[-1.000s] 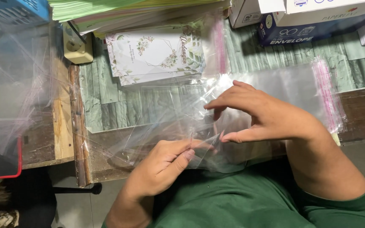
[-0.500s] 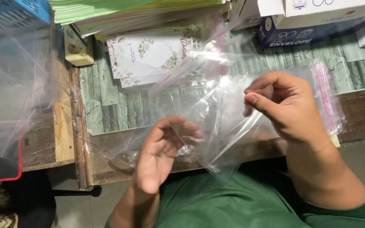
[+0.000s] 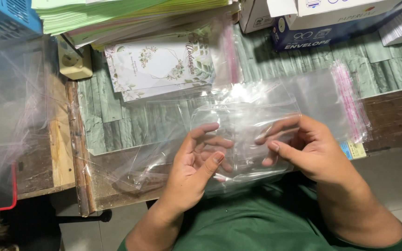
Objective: The person repeatedly picks up clear plastic zip-lock pouches from a stack on the table, separates them, and places them into a red tray to the left. The action is repeated throughout the clip.
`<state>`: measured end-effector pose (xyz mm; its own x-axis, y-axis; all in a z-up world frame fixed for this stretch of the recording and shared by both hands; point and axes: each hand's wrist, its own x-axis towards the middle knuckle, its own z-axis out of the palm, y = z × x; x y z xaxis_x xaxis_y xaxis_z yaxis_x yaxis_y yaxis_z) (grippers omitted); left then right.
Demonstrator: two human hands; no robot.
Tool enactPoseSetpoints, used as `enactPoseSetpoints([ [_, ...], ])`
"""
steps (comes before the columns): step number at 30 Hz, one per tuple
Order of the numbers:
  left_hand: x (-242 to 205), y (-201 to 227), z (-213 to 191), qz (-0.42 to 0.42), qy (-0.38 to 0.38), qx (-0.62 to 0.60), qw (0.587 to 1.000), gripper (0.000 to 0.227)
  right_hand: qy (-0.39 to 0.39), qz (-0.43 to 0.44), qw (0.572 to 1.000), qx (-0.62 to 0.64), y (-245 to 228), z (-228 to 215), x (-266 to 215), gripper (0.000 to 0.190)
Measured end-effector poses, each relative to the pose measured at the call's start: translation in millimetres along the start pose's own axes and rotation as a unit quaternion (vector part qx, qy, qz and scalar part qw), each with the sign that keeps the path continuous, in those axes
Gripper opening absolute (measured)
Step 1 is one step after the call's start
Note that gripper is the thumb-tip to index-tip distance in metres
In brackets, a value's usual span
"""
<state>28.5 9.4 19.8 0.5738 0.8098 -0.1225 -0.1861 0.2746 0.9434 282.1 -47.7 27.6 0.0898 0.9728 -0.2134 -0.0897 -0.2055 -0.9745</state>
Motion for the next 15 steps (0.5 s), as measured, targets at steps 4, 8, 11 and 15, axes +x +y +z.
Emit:
enactPoseSetpoints([
  [4,-6.4,10.4,-22.4,0.053,0.021,-0.001,0.998,0.043,-0.037,-0.057,0.996,-0.058,-1.1,-11.4,5.5,0.028],
  [8,-16.5,12.4,-71.5,0.133,0.087,-0.022,0.987,0.045,0.118,-0.146,0.872,-0.452,5.1,-22.8,19.2,0.035],
  [11,-23.2,20.3,-79.2,0.118,0.176,-0.025,0.977,0.047,0.116,-0.007,0.792,-0.599,14.8,-11.3,27.1,0.064],
  [15,-26.9,13.5,-82.8,0.103,0.222,-0.002,0.97,0.058,0.129,-0.038,0.769,-0.625,23.3,11.1,38.8,0.063],
])
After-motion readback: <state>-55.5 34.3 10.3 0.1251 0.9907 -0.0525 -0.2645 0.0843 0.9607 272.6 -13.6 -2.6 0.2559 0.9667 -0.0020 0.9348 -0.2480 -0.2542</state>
